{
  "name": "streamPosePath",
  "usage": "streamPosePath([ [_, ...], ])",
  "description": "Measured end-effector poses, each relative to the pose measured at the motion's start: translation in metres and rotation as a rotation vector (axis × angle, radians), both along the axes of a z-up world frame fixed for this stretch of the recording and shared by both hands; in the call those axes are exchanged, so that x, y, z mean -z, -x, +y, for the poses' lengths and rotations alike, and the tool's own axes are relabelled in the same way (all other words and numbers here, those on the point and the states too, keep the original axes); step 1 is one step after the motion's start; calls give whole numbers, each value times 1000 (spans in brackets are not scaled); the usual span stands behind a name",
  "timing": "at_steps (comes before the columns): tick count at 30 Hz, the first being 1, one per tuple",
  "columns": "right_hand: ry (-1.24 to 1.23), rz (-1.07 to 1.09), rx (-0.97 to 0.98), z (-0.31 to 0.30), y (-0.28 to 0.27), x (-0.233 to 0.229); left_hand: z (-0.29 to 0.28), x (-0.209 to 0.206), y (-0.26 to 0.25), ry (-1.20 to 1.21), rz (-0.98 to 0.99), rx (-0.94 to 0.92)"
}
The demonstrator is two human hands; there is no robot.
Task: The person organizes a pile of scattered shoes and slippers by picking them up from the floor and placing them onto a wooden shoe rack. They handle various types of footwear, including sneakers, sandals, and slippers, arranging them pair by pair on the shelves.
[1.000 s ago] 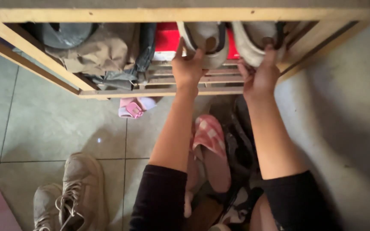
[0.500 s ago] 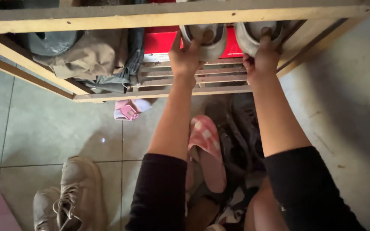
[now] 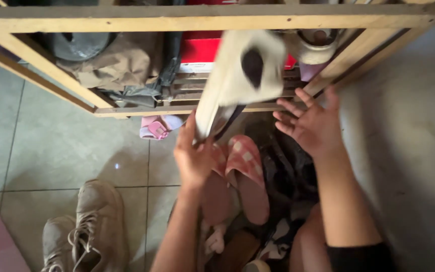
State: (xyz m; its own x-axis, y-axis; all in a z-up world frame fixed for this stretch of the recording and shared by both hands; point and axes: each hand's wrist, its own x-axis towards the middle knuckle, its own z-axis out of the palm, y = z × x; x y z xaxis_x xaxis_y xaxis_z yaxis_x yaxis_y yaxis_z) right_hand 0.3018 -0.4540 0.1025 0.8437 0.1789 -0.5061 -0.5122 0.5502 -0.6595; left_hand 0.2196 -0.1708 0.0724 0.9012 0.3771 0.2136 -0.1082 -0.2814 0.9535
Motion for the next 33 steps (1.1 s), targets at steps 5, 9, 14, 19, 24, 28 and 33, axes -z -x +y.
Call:
streamPosePath([
  [5, -52, -26, -97, 7, 25, -3, 51, 3, 39, -509, -172, 145],
  [9, 40, 8, -152, 41, 69, 25, -17, -12, 86, 465, 39, 276],
  [14, -87, 78, -1, 24, 98, 13, -10, -27, 93, -929, -514, 240],
  [19, -714, -143, -174, -14, 133, 20, 72, -26, 58, -832, -426, 386],
  [24, -111, 59, -51, -21, 166, 15, 76, -25, 15, -698, -574, 353],
  [28, -114, 50, 230, -15, 191, -8, 38, -34, -13, -827, -418, 70],
  [33, -327, -302, 346, -11, 194, -22, -21, -31, -41, -16, 6, 18],
])
